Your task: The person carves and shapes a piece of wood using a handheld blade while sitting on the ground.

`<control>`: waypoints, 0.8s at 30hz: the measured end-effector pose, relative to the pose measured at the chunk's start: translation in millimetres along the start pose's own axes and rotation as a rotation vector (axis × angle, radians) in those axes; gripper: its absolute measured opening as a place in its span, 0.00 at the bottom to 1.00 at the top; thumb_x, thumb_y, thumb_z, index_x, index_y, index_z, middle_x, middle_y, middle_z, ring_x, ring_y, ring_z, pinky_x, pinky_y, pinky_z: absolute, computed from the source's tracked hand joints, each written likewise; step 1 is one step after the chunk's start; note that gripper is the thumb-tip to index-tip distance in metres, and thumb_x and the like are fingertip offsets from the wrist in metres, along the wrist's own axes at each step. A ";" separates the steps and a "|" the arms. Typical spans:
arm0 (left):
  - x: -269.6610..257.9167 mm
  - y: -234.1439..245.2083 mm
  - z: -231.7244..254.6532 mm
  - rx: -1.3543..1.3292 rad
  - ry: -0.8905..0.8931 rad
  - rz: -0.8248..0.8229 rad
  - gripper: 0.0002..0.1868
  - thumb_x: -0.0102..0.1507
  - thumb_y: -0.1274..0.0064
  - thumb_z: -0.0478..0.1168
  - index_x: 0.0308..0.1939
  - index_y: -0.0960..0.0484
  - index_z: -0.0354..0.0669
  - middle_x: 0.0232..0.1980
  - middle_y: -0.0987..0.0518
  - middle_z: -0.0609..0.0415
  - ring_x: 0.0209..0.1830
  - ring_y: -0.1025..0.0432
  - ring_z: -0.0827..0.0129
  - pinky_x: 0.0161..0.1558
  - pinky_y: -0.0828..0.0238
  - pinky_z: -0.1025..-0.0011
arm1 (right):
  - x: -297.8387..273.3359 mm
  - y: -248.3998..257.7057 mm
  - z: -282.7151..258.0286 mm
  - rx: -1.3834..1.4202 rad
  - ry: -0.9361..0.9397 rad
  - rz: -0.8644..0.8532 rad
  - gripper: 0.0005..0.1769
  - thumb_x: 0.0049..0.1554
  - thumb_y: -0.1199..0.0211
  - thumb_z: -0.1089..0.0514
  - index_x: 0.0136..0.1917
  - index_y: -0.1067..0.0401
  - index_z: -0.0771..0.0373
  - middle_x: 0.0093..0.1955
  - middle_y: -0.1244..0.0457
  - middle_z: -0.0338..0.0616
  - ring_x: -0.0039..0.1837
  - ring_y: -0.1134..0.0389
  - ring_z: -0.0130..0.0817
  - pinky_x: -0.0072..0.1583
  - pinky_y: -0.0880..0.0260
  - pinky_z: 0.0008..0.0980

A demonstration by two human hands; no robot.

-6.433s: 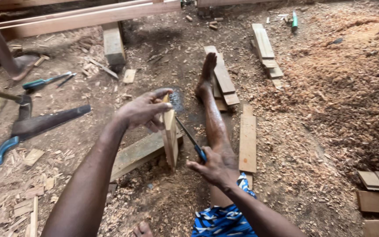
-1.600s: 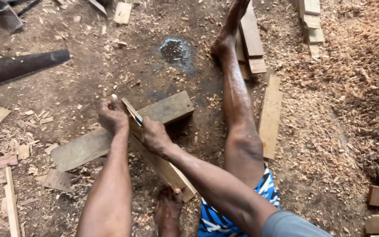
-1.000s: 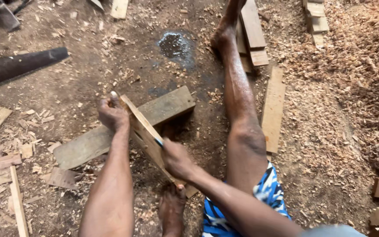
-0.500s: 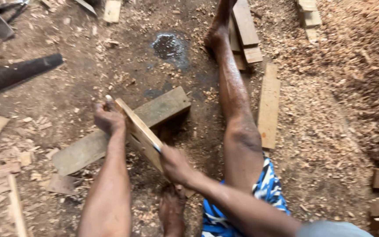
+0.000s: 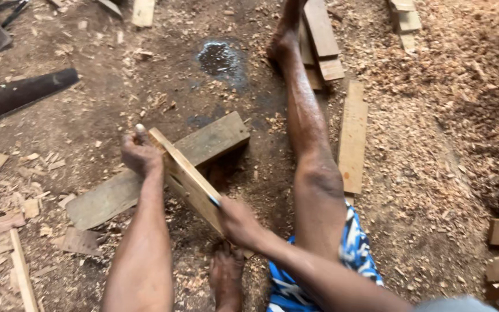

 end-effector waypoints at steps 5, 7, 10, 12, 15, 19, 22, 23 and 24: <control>-3.3 -3.9 5.9 -0.029 -0.036 0.006 0.24 0.69 0.40 0.56 0.33 0.19 0.37 0.30 0.17 0.45 0.28 0.23 0.55 0.32 0.29 0.56 | 14.9 4.0 8.6 -0.077 -0.119 -0.042 0.06 0.57 0.46 0.63 0.47 0.36 0.68 0.38 0.35 0.66 0.42 0.33 0.67 0.43 0.34 0.58; -5.9 5.5 3.3 -0.025 -0.055 0.002 0.24 0.69 0.40 0.56 0.34 0.19 0.36 0.30 0.17 0.45 0.28 0.23 0.55 0.32 0.29 0.56 | 83.7 -30.0 16.7 -0.155 -0.220 -0.142 0.07 0.58 0.46 0.61 0.46 0.37 0.68 0.40 0.35 0.67 0.44 0.31 0.66 0.44 0.32 0.57; -2.1 2.0 7.8 -0.052 -0.063 -0.037 0.23 0.70 0.41 0.55 0.35 0.19 0.36 0.31 0.17 0.45 0.29 0.23 0.56 0.33 0.30 0.55 | 115.9 -36.2 12.5 -0.163 -0.156 -0.098 0.08 0.56 0.44 0.61 0.47 0.35 0.67 0.41 0.34 0.68 0.45 0.32 0.69 0.44 0.33 0.58; -0.6 -5.1 -0.2 -0.091 0.002 -0.085 0.22 0.71 0.43 0.55 0.37 0.18 0.38 0.32 0.16 0.47 0.29 0.22 0.58 0.33 0.30 0.56 | 85.7 -30.5 14.7 -0.093 -0.072 -0.033 0.07 0.58 0.46 0.61 0.49 0.34 0.67 0.41 0.34 0.67 0.45 0.33 0.69 0.43 0.34 0.59; -1.0 -3.6 -3.1 -0.076 -0.020 -0.019 0.23 0.71 0.43 0.54 0.34 0.21 0.36 0.31 0.17 0.46 0.29 0.23 0.56 0.33 0.29 0.55 | -27.4 -1.6 26.6 -0.054 -0.031 0.006 0.05 0.59 0.47 0.61 0.46 0.33 0.63 0.36 0.35 0.61 0.40 0.31 0.61 0.41 0.33 0.55; 0.5 -8.6 7.5 -0.017 -0.025 -0.039 0.22 0.70 0.41 0.55 0.36 0.20 0.38 0.32 0.17 0.46 0.30 0.23 0.56 0.33 0.29 0.55 | -25.3 -32.3 33.3 -0.190 0.022 0.003 0.05 0.58 0.46 0.61 0.49 0.34 0.64 0.36 0.36 0.58 0.39 0.33 0.61 0.40 0.36 0.56; -5.0 -6.7 -11.2 -0.025 0.041 -0.089 0.24 0.71 0.42 0.57 0.42 0.22 0.38 0.39 0.16 0.45 0.37 0.22 0.54 0.40 0.28 0.55 | -27.0 -45.8 7.0 -0.130 0.037 0.056 0.08 0.58 0.46 0.62 0.51 0.34 0.66 0.39 0.36 0.58 0.40 0.34 0.61 0.41 0.35 0.55; -6.5 -2.5 -12.2 -0.064 -0.003 -0.071 0.24 0.70 0.41 0.58 0.45 0.22 0.38 0.41 0.17 0.44 0.39 0.22 0.53 0.42 0.27 0.56 | -24.0 -30.8 7.1 -0.093 -0.070 0.072 0.05 0.60 0.46 0.61 0.49 0.34 0.64 0.38 0.35 0.58 0.40 0.33 0.59 0.41 0.34 0.54; -9.5 3.2 -14.9 -0.094 -0.036 -0.057 0.25 0.69 0.40 0.59 0.48 0.22 0.38 0.44 0.17 0.44 0.41 0.22 0.53 0.44 0.25 0.57 | -27.2 -13.9 3.5 -0.054 -0.185 0.074 0.04 0.62 0.45 0.60 0.47 0.33 0.62 0.38 0.35 0.57 0.39 0.33 0.58 0.41 0.34 0.53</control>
Point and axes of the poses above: each hand's wrist, its own x-axis towards the middle knuckle, its own y-axis out of the back of the hand, z = x × y, the point moved 9 cm from there along x, towards the middle knuckle
